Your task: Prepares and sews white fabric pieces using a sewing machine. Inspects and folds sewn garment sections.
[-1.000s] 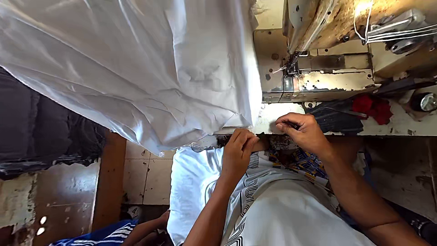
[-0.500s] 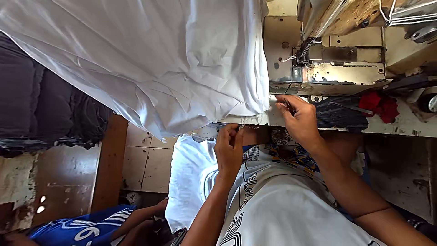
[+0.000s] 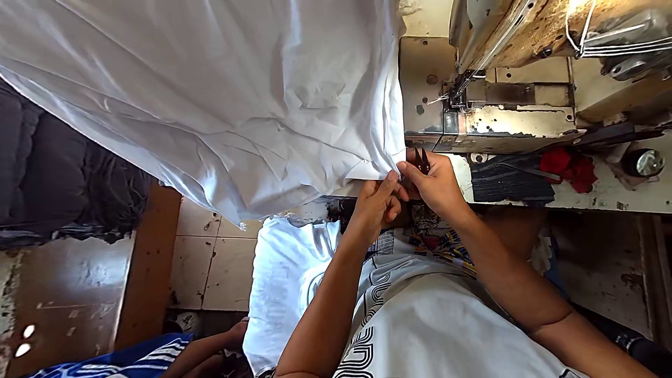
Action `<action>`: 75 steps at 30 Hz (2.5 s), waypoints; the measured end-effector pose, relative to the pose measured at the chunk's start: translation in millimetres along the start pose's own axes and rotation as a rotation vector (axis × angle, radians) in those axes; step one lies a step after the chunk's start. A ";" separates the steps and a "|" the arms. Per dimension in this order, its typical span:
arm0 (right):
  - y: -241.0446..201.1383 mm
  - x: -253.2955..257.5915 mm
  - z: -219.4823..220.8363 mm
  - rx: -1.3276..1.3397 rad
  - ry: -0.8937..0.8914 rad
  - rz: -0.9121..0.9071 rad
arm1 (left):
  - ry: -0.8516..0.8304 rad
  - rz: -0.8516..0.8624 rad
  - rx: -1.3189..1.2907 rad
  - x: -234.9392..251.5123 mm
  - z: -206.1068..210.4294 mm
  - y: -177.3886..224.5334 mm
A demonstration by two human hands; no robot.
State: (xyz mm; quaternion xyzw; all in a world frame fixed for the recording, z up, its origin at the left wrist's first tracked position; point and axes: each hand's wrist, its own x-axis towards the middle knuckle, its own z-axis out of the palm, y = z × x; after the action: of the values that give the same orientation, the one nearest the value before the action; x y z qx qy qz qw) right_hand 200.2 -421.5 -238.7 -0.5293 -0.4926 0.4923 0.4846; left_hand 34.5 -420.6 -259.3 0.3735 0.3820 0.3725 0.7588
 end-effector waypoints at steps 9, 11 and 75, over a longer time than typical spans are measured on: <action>-7.8 -26.0 -26.0 -0.047 -0.102 -0.055 | -0.027 -0.057 -0.018 4.4 16.4 2.4; -9.6 -27.8 -37.9 0.011 -0.137 -0.027 | 0.030 -0.046 -0.092 7.7 27.8 0.0; -11.2 -7.8 62.0 -0.509 -0.915 0.094 | 1.218 0.469 0.788 -112.1 -198.8 -30.8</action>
State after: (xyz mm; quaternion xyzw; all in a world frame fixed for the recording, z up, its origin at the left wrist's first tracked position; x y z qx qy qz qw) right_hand 137.6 -427.0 -230.0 -0.3827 -0.7335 0.5592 0.0533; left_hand -175.8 -473.5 -337.0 0.4166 0.7486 0.5003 0.1254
